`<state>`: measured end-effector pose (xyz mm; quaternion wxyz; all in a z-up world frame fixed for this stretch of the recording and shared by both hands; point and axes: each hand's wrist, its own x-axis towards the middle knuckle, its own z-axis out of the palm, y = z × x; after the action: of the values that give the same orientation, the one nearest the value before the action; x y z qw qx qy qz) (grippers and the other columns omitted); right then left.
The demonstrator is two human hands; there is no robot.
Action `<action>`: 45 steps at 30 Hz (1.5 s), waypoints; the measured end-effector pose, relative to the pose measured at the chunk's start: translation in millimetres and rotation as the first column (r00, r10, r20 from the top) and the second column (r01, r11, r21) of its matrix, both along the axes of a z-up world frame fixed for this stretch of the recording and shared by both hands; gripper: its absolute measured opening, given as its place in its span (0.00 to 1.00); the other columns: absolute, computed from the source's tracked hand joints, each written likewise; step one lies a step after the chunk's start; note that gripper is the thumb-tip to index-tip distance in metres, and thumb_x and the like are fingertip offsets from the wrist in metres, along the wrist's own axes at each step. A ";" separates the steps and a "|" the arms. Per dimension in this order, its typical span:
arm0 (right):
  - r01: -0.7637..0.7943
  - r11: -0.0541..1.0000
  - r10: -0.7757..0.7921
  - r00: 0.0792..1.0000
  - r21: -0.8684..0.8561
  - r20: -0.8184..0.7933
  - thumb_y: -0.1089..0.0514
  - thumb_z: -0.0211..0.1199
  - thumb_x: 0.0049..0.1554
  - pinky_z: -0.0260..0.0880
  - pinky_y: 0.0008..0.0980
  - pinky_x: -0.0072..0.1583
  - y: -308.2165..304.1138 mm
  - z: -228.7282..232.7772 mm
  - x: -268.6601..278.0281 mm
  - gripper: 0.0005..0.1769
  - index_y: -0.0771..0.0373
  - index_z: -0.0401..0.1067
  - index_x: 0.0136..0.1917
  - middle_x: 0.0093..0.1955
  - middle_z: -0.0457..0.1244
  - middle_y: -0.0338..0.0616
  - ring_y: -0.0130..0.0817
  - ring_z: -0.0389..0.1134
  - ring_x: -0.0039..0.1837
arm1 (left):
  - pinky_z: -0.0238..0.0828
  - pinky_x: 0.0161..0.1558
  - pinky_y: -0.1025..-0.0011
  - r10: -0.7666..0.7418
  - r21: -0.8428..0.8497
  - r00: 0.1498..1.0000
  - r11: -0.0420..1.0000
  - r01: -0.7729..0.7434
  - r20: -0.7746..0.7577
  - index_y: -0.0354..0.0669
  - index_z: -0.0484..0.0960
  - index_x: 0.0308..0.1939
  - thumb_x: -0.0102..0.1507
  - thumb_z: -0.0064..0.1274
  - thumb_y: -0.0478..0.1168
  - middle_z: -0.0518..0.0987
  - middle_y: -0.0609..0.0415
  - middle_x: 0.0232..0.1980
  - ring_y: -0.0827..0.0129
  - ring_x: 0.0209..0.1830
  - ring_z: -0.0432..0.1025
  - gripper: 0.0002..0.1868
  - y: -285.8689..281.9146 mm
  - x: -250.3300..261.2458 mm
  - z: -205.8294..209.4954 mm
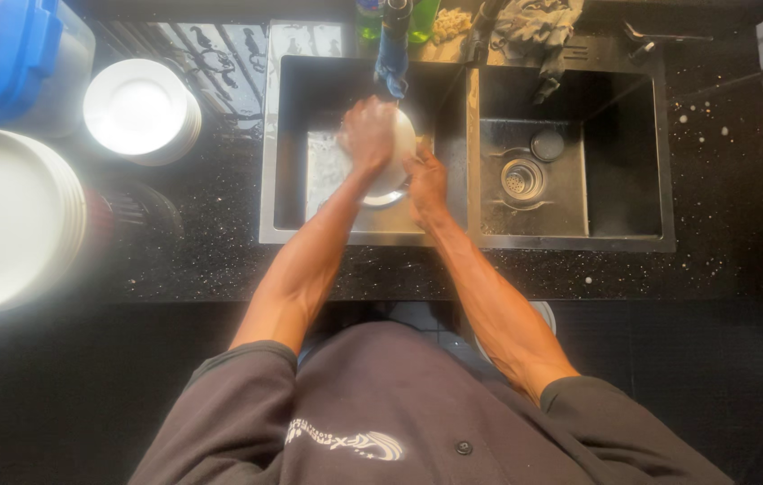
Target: The person washes multiple white plates by hand under running water in a double-basin stainless steel sink, rinses them, and stacks them on the countertop. The person then rinses a cloth and wipes the sink and countertop surfaces.
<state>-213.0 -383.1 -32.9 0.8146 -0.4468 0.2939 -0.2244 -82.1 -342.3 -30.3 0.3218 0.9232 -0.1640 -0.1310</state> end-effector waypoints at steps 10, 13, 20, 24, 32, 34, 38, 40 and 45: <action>0.009 0.847 -0.158 0.959 0.532 0.235 0.55 0.52 0.65 0.73 0.43 0.62 -29.1 -32.0 13.3 0.14 0.57 0.65 0.64 0.59 0.66 0.43 0.40 0.69 0.60 | 0.20 0.74 0.27 -0.495 0.027 0.811 0.858 0.514 0.312 0.61 0.53 0.82 0.75 0.28 0.59 0.42 0.59 0.87 0.49 0.86 0.29 0.31 50.1 -73.2 24.1; -0.004 0.866 -0.183 0.928 0.500 0.325 0.59 0.53 0.68 0.71 0.46 0.63 -20.0 -46.9 13.4 0.13 0.58 0.64 0.66 0.60 0.66 0.44 0.41 0.68 0.60 | 0.26 0.75 0.32 -0.225 -0.068 0.899 0.961 0.269 0.377 0.59 0.55 0.82 0.74 0.33 0.58 0.43 0.49 0.86 0.43 0.84 0.31 0.32 47.0 -58.2 10.9; 0.057 0.927 -0.134 0.974 0.371 0.183 0.61 0.53 0.66 0.71 0.55 0.68 -37.0 -65.5 6.6 0.14 0.63 0.66 0.64 0.61 0.65 0.48 0.45 0.68 0.63 | 0.68 0.58 0.61 0.068 -0.563 0.935 0.783 -0.266 -0.348 0.26 0.75 0.65 0.67 0.51 0.55 0.79 0.37 0.60 0.56 0.57 0.71 0.34 33.5 30.8 -22.7; -0.078 0.903 -0.069 0.945 -0.423 -0.321 0.55 0.49 0.69 0.69 0.57 0.71 -54.6 -55.0 23.6 0.17 0.67 0.70 0.64 0.64 0.67 0.55 0.52 0.69 0.67 | 0.73 0.45 0.67 -0.174 -0.781 0.861 0.533 -0.325 -0.478 0.26 0.80 0.60 0.68 0.51 0.49 0.82 0.48 0.49 0.69 0.44 0.73 0.27 35.9 38.0 -43.4; -0.310 -0.121 -0.194 0.939 -0.943 -0.284 0.50 0.50 0.69 0.44 0.64 0.77 -20.1 -4.1 54.1 0.28 0.66 0.59 0.77 0.79 0.53 0.59 0.61 0.47 0.81 | 0.74 0.52 0.65 -0.337 -0.705 0.619 0.305 -0.640 -0.709 0.33 0.75 0.61 0.69 0.42 0.58 0.78 0.47 0.55 0.64 0.51 0.74 0.31 37.0 6.4 -42.8; -0.273 -0.203 -0.003 0.961 -0.940 -0.278 0.55 0.49 0.69 0.46 0.63 0.77 -8.6 6.1 36.1 0.27 0.65 0.59 0.79 0.81 0.52 0.58 0.60 0.47 0.83 | 0.75 0.52 0.62 -0.357 -0.608 0.503 0.304 -0.734 -0.787 0.35 0.74 0.61 0.68 0.43 0.58 0.78 0.46 0.55 0.61 0.51 0.75 0.31 38.3 9.5 -34.7; -0.362 -0.325 0.082 0.910 -0.874 -0.407 0.60 0.52 0.68 0.44 0.55 0.82 11.2 18.5 -7.9 0.24 0.56 0.63 0.77 0.83 0.53 0.42 0.48 0.48 0.85 | 0.74 0.50 0.57 -0.168 -0.611 0.591 0.318 -0.725 -0.789 0.35 0.71 0.63 0.65 0.53 0.49 0.75 0.43 0.56 0.58 0.51 0.73 0.28 51.1 20.7 -28.4; -0.377 -0.311 0.014 0.916 -0.872 -0.401 0.63 0.52 0.68 0.45 0.47 0.86 9.5 24.2 -21.5 0.25 0.52 0.64 0.77 0.84 0.53 0.38 0.42 0.49 0.87 | 0.74 0.51 0.60 -0.079 -0.647 0.651 0.256 -0.719 -0.755 0.33 0.71 0.64 0.64 0.56 0.47 0.75 0.43 0.57 0.59 0.52 0.72 0.29 51.4 26.3 -31.0; -0.136 0.414 -0.073 0.981 -0.900 -0.181 0.62 0.57 0.66 0.55 0.44 0.77 -1.9 25.4 -17.0 0.28 0.67 0.60 0.77 0.78 0.55 0.56 0.46 0.55 0.79 | 0.71 0.54 0.67 -0.024 -0.718 0.728 0.190 -0.670 -0.686 0.31 0.75 0.63 0.65 0.56 0.50 0.78 0.46 0.57 0.65 0.54 0.72 0.29 46.8 24.9 -55.7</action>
<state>-230.0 -385.0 -7.6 0.4145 -0.8411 0.1942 -0.2882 -57.2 -295.4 -86.0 0.8565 0.4667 0.1075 -0.1926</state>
